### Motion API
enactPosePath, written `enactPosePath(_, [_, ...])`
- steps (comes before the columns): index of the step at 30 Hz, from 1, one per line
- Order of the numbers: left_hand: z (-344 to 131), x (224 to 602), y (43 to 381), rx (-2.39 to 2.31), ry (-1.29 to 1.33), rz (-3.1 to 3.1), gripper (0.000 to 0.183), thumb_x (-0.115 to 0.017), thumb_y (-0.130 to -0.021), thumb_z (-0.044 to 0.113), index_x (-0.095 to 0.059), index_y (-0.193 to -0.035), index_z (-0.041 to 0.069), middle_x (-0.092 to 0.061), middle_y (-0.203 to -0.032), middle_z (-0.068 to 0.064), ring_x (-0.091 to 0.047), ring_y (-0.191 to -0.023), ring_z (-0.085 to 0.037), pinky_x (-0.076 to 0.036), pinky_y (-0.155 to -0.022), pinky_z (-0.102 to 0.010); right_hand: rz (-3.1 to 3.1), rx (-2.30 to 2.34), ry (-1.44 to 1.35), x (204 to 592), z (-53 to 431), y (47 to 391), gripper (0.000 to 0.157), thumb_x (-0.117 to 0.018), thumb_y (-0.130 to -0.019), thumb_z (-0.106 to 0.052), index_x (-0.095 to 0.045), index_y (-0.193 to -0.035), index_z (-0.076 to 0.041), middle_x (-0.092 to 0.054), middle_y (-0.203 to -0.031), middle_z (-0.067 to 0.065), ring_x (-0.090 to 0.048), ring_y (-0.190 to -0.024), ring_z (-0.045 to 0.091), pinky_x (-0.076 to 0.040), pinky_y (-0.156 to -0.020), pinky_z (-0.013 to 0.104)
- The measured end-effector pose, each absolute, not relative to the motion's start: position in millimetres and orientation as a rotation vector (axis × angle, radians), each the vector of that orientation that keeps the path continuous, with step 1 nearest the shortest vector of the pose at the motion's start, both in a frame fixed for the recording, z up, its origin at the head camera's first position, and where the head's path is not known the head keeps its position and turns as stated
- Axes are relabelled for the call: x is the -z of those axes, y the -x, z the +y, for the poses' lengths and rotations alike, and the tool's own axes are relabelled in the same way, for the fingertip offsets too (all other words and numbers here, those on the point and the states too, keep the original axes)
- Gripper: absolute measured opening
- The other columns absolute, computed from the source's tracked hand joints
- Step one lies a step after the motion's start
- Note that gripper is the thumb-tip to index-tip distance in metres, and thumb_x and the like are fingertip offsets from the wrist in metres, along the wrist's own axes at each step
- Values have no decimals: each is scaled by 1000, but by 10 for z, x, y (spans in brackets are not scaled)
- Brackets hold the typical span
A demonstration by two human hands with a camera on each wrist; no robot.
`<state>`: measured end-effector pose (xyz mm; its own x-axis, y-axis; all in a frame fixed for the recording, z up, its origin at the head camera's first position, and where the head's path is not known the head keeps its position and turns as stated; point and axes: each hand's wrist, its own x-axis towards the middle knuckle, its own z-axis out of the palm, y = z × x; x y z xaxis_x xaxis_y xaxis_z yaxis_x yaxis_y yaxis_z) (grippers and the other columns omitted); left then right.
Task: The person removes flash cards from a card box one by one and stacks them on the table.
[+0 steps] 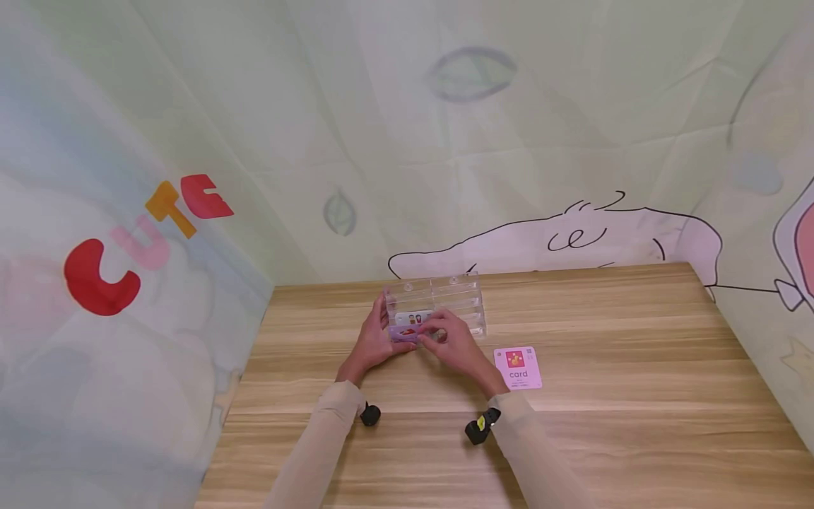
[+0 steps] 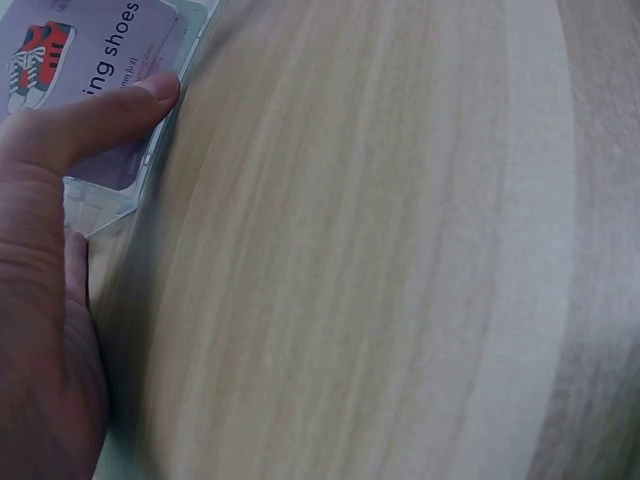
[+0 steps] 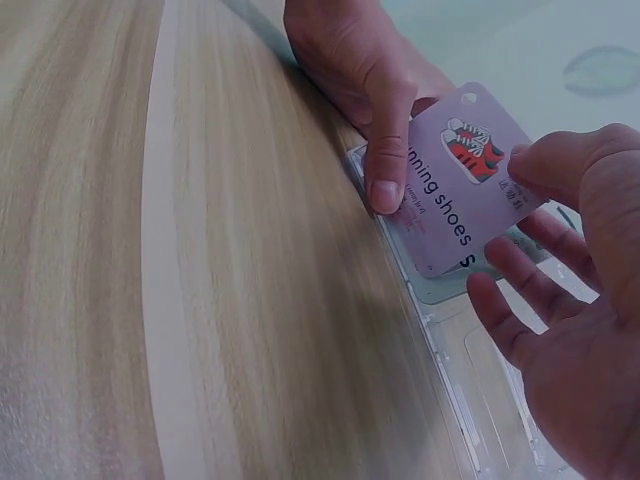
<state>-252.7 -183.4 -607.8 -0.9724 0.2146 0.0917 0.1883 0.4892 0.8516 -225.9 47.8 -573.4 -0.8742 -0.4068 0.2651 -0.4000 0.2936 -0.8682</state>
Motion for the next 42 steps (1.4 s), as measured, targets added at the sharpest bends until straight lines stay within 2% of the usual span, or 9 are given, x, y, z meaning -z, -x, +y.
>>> enactPosePath(8, [-1815,6074,2524,-1535,-363,2689,133,-101,-66,19,-11,-165,10,-39,-160,-18,-39,-148,-26,-34,-121,-31,2554,1687,852,5750,471,2271,20,-76,-92,-2,-77,-112,-6,-72,-113,8,-67,-98,23,-62,-74,30])
enactPosePath(15, [-1805,6051,2505,-1572,-403,2691,132,-101,-66,17,-13,-164,8,-39,-160,-21,-39,-148,-29,-35,-121,-38,2625,1705,841,5725,470,2290,21,-77,-91,-3,-76,-112,-6,-73,-108,6,-66,-94,21,-61,-72,30])
enactPosePath(21, [-1815,6087,2517,-1594,-416,2694,132,-101,-65,16,-14,-164,8,-41,-158,-23,-41,-146,-32,-37,-120,-40,2616,1764,779,5689,505,2307,24,-79,-89,0,-74,-113,-3,-73,-110,10,-67,-96,25,-62,-73,31])
enactPosePath(33, [-1821,6089,2530,-1573,-380,2689,135,-102,-63,19,-13,-165,9,-41,-158,-20,-41,-146,-28,-36,-120,-35,2604,1721,692,5494,740,2305,30,-77,-92,-2,-71,-122,-4,-70,-119,13,-70,-95,26,-64,-79,35])
enactPosePath(42, [-1835,6077,2524,-1511,-336,2711,138,-103,-63,23,-11,-166,12,-38,-161,-19,-39,-147,-29,-34,-121,-33,2601,1726,665,5416,1035,2267,36,-80,-90,0,-71,-124,-4,-69,-120,13,-69,-94,26,-63,-78,32])
